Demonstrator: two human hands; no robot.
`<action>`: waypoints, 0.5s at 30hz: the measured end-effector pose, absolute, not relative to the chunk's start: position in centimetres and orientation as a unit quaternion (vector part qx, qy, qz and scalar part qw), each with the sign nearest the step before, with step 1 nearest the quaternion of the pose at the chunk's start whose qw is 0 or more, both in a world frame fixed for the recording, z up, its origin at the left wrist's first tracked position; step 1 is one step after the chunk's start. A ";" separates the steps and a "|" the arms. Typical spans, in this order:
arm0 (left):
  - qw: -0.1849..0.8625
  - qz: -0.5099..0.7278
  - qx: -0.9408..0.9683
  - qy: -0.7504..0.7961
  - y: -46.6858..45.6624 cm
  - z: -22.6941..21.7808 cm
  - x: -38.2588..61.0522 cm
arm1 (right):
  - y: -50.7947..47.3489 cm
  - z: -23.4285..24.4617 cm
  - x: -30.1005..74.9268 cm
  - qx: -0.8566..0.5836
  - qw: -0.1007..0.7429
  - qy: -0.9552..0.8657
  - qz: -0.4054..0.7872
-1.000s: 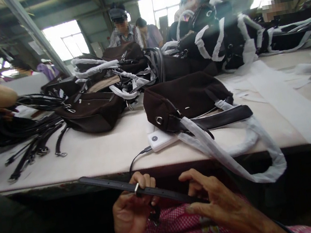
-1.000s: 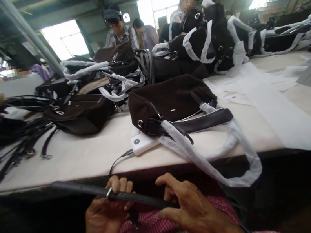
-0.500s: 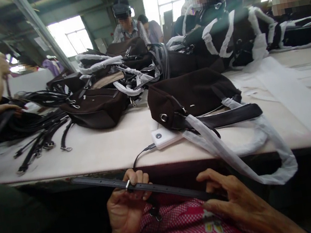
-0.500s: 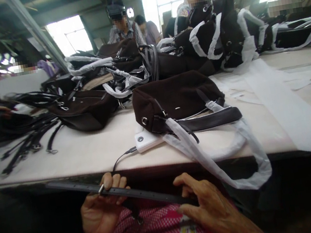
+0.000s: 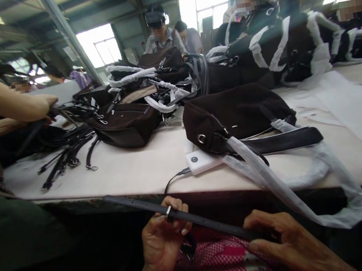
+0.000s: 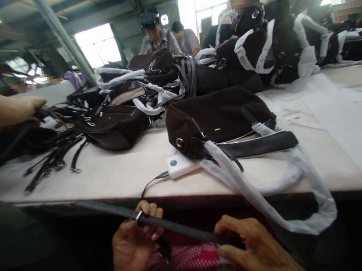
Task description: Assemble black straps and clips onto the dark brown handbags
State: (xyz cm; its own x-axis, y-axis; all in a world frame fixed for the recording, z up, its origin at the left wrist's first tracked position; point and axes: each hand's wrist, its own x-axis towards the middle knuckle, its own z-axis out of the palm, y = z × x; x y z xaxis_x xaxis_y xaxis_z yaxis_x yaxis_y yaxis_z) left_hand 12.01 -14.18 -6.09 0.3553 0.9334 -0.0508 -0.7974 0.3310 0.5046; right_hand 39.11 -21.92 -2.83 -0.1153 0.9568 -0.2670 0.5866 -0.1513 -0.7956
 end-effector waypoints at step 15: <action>0.804 0.533 0.214 0.156 -14.3 -6.0 12.1 | -21.4 -6.1 39.3 -0.620 0.199 -0.622 0.436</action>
